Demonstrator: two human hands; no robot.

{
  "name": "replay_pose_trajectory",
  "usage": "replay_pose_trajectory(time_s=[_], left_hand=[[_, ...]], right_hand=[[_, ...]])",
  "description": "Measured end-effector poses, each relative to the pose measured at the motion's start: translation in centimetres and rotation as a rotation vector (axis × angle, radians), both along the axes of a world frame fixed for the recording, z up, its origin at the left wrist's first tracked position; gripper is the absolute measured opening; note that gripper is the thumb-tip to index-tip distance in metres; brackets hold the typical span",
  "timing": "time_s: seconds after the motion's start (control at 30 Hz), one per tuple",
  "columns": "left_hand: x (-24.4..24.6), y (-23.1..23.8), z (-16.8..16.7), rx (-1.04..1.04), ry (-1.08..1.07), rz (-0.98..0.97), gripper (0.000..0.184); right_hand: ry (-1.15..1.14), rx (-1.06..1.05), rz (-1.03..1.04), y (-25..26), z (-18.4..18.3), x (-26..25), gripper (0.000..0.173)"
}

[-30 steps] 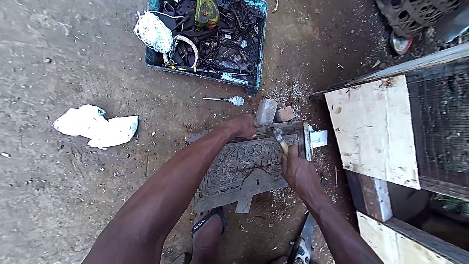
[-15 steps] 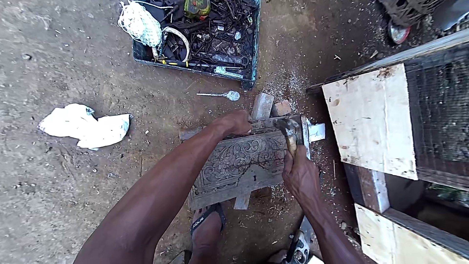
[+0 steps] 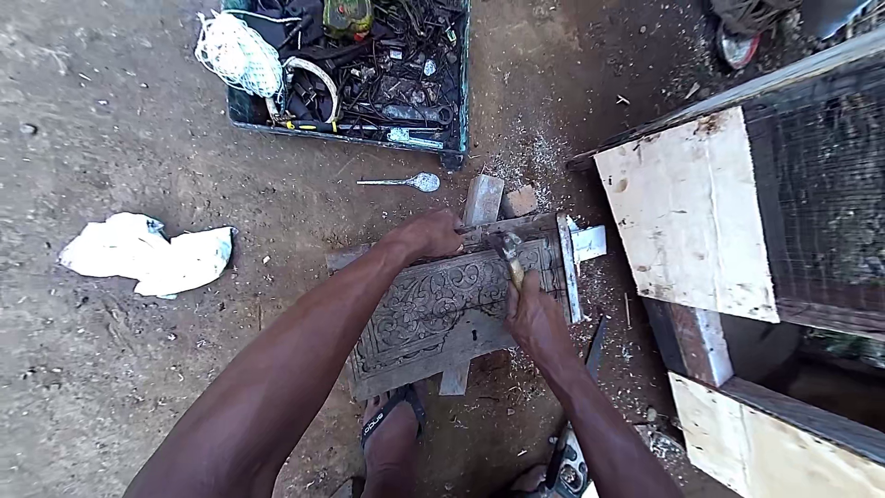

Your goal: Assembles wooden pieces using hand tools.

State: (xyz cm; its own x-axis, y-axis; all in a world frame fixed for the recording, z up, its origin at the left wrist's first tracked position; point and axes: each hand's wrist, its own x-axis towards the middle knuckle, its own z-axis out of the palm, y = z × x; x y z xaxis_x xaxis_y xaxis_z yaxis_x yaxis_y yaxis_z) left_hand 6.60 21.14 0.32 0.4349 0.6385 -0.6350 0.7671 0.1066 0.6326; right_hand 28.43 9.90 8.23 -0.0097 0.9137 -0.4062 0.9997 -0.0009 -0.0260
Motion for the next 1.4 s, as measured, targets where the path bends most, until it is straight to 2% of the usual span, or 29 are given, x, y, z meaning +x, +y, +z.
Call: replay_pose_trajectory(time_s=[0.07, 0.23, 0.3, 0.4, 0.53, 0.67, 0.77, 0.87, 1.0, 1.17, 1.23, 1.33, 1.4], left_hand=[[-0.6, -0.1, -0.2, -0.025, -0.037, 0.002, 0.025], [-2.3, -0.5, 0.8, -0.113, -0.079, 0.073, 0.020], [-2.7, -0.4, 1.1, -0.099, -0.077, 0.072, 0.018], [-3.3, -0.5, 0.1, -0.093, -0.127, 0.090, 0.026], [-2.3, -0.4, -0.4, -0.064, -0.082, 0.066, 0.027], [-1.7, 0.1, 0.8, -0.031, -0.067, -0.003, 0.022], [-2.6, 0.0, 1.0, -0.012, -0.136, 0.011, 0.014], [-4.6, -0.1, 0.9, -0.005, -0.172, 0.033, 0.022], [-5.3, -0.1, 0.7, -0.007, -0.046, -0.001, 0.020], [-4.7, 0.5, 1.2, -0.017, 0.109, -0.107, 0.020], [-4.3, 0.6, 1.6, 0.007, 0.135, -0.113, 0.021], [-4.2, 0.3, 1.9, 0.026, 0.155, -0.110, 0.028], [-4.3, 0.2, 1.9, 0.030, 0.157, -0.113, 0.030]], right_hand=[[0.053, -0.091, -0.062, 0.9, 1.7, 0.3, 0.040], [0.099, 0.139, -0.004, -2.6, 2.5, 2.4, 0.042], [0.104, 0.197, 0.067, -3.7, 2.0, 2.5, 0.044], [0.052, 0.293, 0.172, -4.4, -0.1, 2.1, 0.038], [-0.121, 0.263, 0.163, -3.8, -1.5, 2.1, 0.035], [0.031, 0.258, 0.044, -3.6, -0.5, 3.4, 0.040], [0.144, 0.325, 0.006, -4.4, 1.2, 3.7, 0.041], [0.210, 0.384, 0.057, -5.3, 1.9, 3.5, 0.041], [0.204, 0.357, 0.156, -5.6, -0.1, 2.7, 0.039], [-0.032, 0.218, 0.190, -4.3, -0.8, 1.0, 0.040], [-0.028, 0.264, 0.188, -4.1, 0.5, 0.5, 0.041], [0.115, 0.456, 0.261, -4.7, 2.6, -0.2, 0.038], [0.163, 0.535, 0.345, -5.1, 2.3, -0.2, 0.034]])
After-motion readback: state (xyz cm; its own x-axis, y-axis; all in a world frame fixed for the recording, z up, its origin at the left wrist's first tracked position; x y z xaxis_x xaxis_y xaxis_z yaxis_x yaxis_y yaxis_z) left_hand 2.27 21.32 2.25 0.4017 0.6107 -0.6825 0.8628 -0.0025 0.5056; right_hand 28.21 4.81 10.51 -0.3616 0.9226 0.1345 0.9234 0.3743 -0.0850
